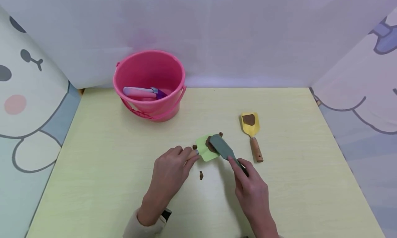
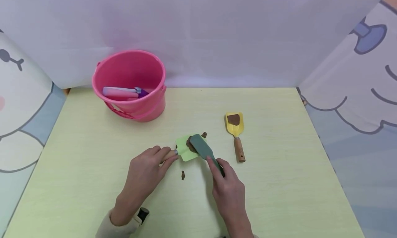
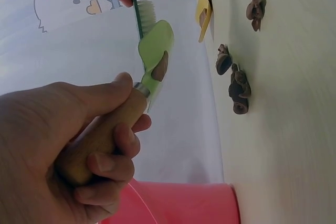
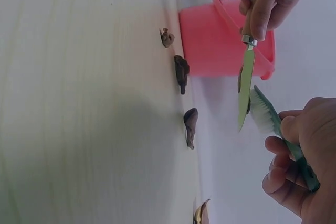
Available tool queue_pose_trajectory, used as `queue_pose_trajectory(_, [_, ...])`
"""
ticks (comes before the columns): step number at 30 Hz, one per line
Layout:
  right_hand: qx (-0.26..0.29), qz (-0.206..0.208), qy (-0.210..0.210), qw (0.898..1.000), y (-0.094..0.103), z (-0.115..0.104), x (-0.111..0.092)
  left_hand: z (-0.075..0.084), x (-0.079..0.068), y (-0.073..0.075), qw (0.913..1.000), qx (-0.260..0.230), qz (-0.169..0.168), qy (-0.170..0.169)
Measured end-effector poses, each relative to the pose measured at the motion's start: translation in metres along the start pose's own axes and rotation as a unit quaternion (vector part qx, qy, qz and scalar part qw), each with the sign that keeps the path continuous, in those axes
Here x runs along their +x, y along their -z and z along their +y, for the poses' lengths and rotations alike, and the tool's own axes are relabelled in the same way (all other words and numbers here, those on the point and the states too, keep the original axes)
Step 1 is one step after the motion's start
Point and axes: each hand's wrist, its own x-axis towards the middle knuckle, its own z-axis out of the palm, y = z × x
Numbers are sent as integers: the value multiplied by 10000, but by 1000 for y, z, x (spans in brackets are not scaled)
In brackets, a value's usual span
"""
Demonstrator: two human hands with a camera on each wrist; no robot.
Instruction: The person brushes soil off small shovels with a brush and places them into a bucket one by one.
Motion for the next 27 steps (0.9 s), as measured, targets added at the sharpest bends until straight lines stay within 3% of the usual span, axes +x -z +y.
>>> queue_pose_trajectory(6, [241, 0, 245, 9994, -3, -5, 0, 0, -1, 0, 10000, 16, -87, 31])
queue_pose_trajectory(12, [147, 57, 339, 9993, -4, -6, 0, -2, -1, 1, 10000, 46, -13, 35])
queue_pose_trajectory(19, [-43, 125, 295, 9995, -3, -4, 0, -2, -1, 2, 10000, 73, -23, 29])
queue_pose_trajectory(27, [-108, -69, 83, 9999, -1, -5, 0, -1, -1, 4, 10000, 88, -33, 30])
